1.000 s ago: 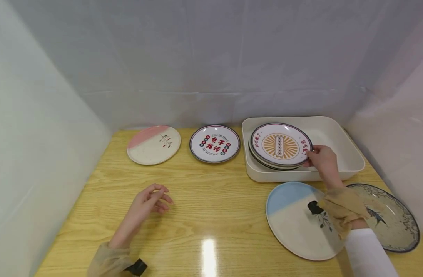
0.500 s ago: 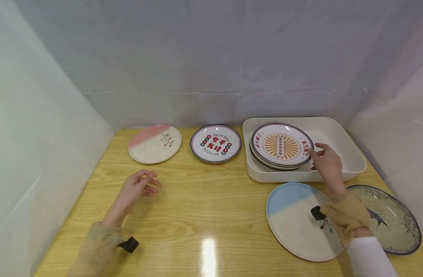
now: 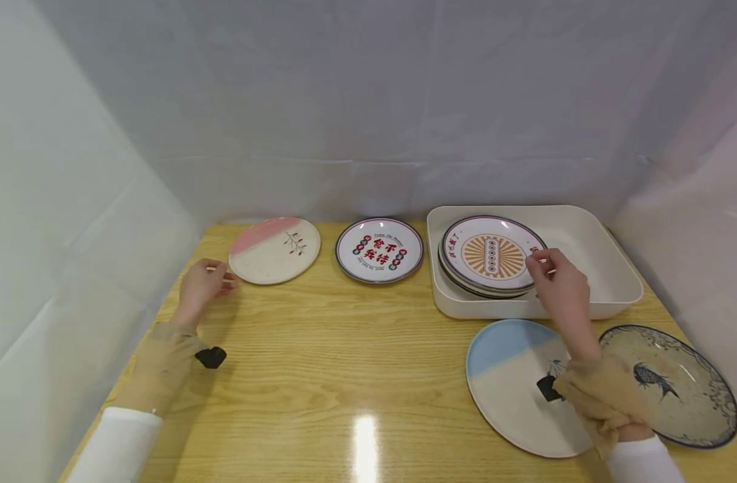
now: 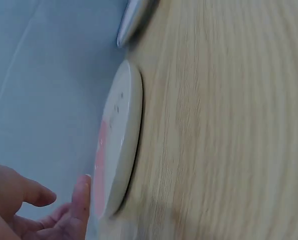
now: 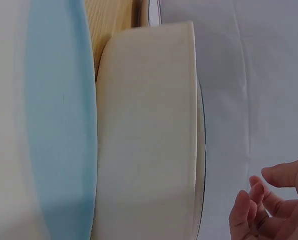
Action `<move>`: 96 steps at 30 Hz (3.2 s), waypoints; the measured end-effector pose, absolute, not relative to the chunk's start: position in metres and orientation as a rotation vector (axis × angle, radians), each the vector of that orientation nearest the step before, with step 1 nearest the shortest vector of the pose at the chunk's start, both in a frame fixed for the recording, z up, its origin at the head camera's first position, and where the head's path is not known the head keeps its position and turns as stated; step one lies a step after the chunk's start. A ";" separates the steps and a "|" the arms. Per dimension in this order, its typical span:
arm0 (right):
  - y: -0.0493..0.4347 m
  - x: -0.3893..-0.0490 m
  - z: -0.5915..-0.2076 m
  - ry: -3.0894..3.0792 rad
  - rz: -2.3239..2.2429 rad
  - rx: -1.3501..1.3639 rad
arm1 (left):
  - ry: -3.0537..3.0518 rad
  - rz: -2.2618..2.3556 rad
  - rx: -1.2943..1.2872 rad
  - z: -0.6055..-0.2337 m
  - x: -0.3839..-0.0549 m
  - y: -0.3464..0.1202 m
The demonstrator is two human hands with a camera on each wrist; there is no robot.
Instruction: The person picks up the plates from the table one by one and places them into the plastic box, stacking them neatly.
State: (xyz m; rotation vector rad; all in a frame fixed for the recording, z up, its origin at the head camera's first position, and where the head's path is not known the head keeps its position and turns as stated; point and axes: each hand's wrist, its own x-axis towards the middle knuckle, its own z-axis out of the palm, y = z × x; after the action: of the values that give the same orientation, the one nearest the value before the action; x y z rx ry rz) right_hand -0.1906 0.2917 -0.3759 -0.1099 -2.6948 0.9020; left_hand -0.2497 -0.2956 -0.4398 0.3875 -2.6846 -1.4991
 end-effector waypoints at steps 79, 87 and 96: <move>0.170 -0.162 -0.391 -2.655 2.060 0.408 | -2.257 -2.459 0.072 -0.395 -0.171 -0.198; 0.170 -0.151 -0.401 -2.586 2.329 0.330 | -2.385 -2.479 0.027 -0.409 -0.151 -0.177; 0.176 -0.143 -0.413 -2.617 2.401 0.263 | -2.361 -2.504 0.066 -0.423 -0.141 -0.166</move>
State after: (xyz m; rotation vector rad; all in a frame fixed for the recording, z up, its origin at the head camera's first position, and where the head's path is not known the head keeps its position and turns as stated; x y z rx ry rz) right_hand -0.1427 0.1762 -0.4129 0.2627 -2.6174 2.4013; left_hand -0.1406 -0.1657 -0.4232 0.0656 -2.3606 -2.5038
